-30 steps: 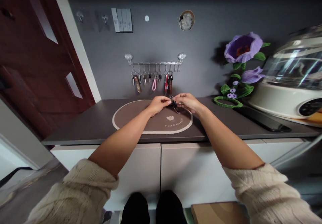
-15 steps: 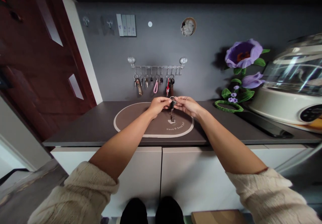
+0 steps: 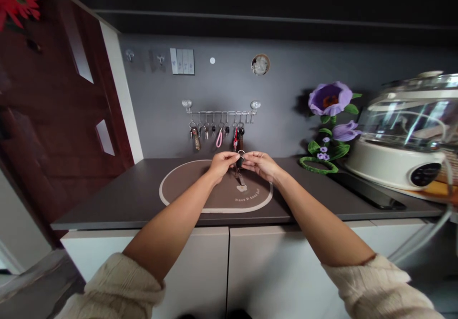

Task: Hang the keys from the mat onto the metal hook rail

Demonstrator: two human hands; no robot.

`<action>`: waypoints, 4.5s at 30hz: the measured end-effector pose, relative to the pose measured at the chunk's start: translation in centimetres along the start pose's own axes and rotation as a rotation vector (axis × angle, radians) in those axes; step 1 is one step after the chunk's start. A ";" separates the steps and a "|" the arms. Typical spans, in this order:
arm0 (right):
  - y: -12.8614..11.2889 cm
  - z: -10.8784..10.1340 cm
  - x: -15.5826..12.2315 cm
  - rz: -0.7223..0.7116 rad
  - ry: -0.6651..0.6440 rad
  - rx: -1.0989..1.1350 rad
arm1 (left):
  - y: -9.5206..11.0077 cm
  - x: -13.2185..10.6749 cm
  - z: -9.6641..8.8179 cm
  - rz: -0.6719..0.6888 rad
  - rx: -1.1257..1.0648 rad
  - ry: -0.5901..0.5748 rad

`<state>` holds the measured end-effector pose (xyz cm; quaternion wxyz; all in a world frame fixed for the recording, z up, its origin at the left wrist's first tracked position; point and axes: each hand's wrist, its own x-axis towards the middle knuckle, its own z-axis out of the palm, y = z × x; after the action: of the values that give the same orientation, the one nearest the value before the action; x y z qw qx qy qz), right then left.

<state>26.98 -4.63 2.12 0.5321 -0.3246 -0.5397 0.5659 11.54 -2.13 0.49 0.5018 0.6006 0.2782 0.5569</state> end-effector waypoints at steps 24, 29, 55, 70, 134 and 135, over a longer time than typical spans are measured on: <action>-5.3 -0.2 2.1 -0.116 0.185 -0.002 | 0.0 0.0 -0.1 -0.035 -0.051 0.109; -7.2 -0.5 4.8 -0.125 0.303 -0.030 | -0.2 0.1 -0.2 -0.033 -0.026 0.123; -6.9 -1.8 11.8 -0.035 0.650 -0.062 | -0.3 0.3 -0.3 -0.018 0.028 0.159; -4.9 -2.9 12.3 -0.077 0.561 -0.083 | -0.7 0.7 -0.6 -0.025 0.040 0.159; 2.7 -0.4 3.0 -0.253 0.058 -1.036 | -1.8 0.5 -2.3 -0.136 0.472 0.131; 2.6 -0.4 3.1 -0.254 0.063 -1.043 | -1.8 0.6 -2.3 -0.130 0.469 0.130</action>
<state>26.00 -1.23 0.15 0.3803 -0.4948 -0.7681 0.1437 9.91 -0.32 -1.26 0.3648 0.6443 0.4695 0.4810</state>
